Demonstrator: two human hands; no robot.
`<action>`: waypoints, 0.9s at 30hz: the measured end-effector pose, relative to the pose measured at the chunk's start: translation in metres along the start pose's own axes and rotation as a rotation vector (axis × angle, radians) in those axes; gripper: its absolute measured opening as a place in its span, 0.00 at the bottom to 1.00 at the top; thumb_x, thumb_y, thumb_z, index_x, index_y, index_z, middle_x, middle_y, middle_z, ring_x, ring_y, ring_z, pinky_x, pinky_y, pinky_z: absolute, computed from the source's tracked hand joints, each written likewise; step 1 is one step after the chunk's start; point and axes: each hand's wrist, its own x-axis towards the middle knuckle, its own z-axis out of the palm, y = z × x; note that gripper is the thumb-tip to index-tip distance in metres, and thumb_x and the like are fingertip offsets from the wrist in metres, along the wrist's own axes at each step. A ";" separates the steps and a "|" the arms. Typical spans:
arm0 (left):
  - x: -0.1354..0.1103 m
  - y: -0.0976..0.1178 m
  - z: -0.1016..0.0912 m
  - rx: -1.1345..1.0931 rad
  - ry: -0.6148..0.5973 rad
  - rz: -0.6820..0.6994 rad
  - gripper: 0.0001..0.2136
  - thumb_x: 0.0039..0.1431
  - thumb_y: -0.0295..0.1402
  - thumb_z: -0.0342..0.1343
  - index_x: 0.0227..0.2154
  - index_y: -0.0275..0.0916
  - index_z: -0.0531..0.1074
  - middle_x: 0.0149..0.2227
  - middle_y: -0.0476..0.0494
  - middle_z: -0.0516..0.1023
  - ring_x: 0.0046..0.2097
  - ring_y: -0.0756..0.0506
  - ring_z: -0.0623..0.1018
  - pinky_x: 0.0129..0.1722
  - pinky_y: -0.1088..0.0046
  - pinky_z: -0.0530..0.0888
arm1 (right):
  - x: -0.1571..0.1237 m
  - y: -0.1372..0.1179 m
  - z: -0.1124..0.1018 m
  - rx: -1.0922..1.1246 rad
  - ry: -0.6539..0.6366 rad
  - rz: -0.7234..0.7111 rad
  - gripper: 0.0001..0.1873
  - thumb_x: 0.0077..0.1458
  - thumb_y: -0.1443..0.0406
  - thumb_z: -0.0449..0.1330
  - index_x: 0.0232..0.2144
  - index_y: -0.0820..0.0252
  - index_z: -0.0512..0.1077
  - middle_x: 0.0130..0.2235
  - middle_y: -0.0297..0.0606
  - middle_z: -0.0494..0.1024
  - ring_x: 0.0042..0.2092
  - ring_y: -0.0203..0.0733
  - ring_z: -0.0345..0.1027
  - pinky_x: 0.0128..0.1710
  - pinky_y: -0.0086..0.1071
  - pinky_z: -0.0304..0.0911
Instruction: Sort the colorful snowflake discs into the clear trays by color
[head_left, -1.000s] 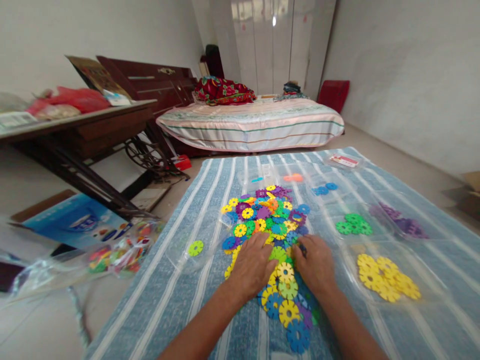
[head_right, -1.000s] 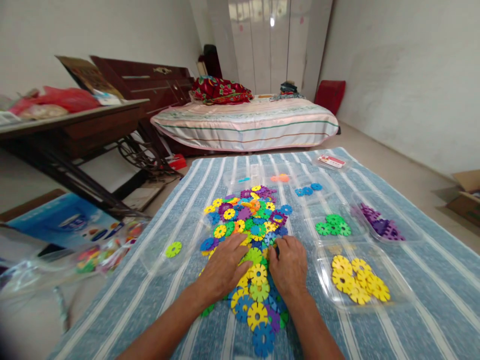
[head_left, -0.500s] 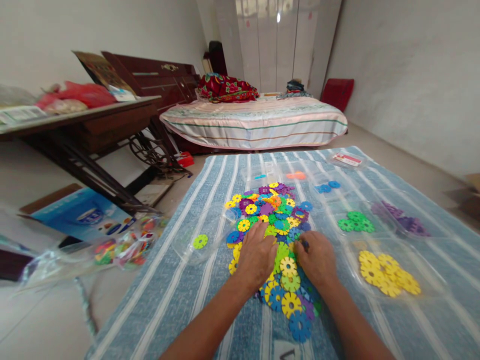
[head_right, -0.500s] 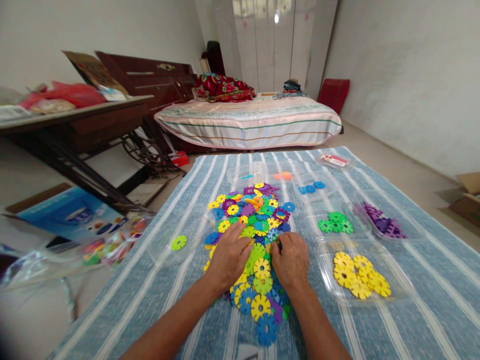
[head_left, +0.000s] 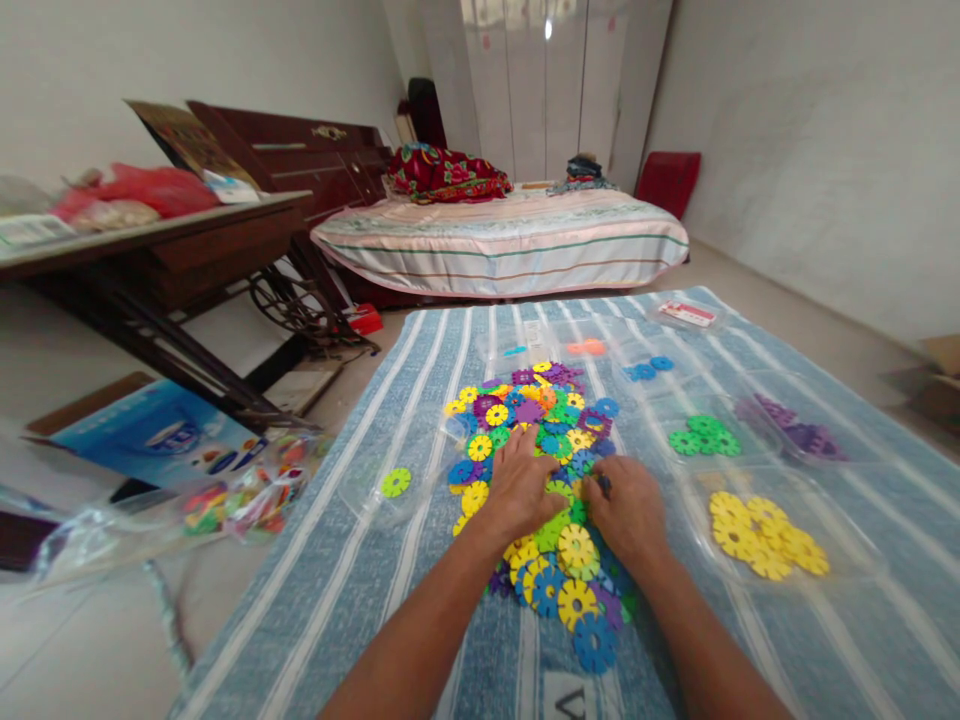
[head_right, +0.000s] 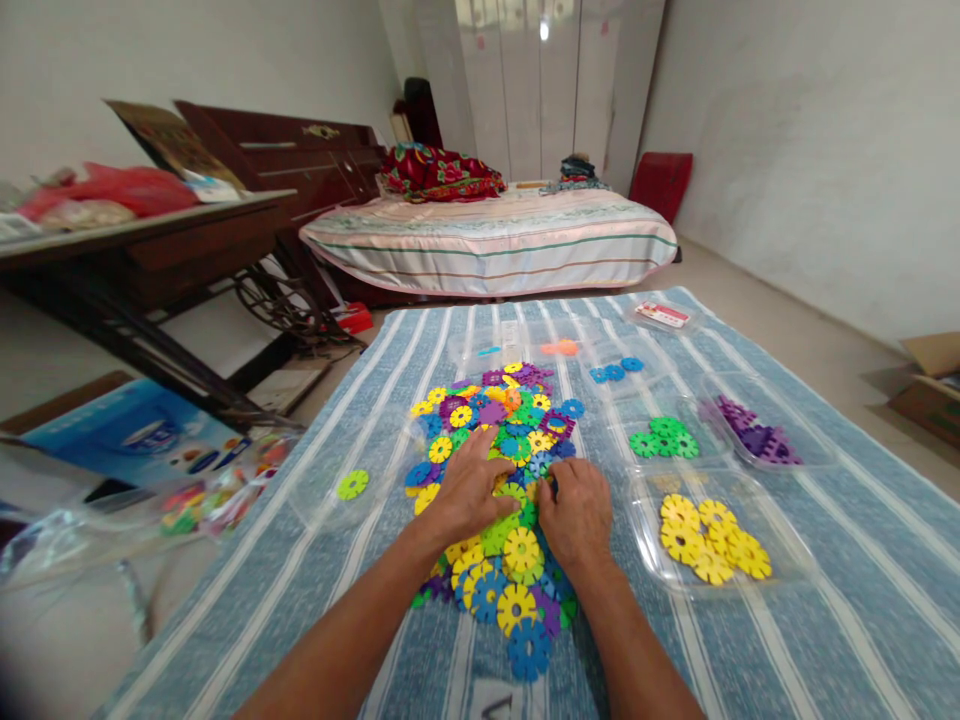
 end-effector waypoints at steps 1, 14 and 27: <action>0.001 0.001 -0.001 -0.004 -0.009 -0.010 0.14 0.40 0.36 0.64 0.34 0.41 0.75 0.63 0.39 0.53 0.63 0.30 0.51 0.58 0.48 0.55 | 0.000 0.000 0.000 -0.002 -0.001 0.001 0.06 0.51 0.64 0.54 0.28 0.59 0.69 0.30 0.38 0.71 0.36 0.43 0.62 0.37 0.34 0.54; -0.003 -0.004 0.001 -0.260 0.128 -0.016 0.02 0.48 0.30 0.57 0.24 0.39 0.74 0.52 0.40 0.71 0.56 0.42 0.67 0.56 0.60 0.63 | 0.000 -0.002 -0.002 -0.002 -0.001 0.007 0.06 0.50 0.64 0.54 0.28 0.59 0.70 0.30 0.38 0.71 0.36 0.42 0.62 0.37 0.34 0.54; -0.015 -0.010 -0.029 -0.291 0.360 -0.067 0.09 0.53 0.35 0.51 0.23 0.40 0.73 0.39 0.46 0.79 0.45 0.46 0.75 0.49 0.66 0.70 | -0.002 0.000 0.002 0.054 0.034 -0.012 0.08 0.52 0.63 0.53 0.31 0.59 0.71 0.34 0.40 0.73 0.39 0.43 0.63 0.41 0.35 0.55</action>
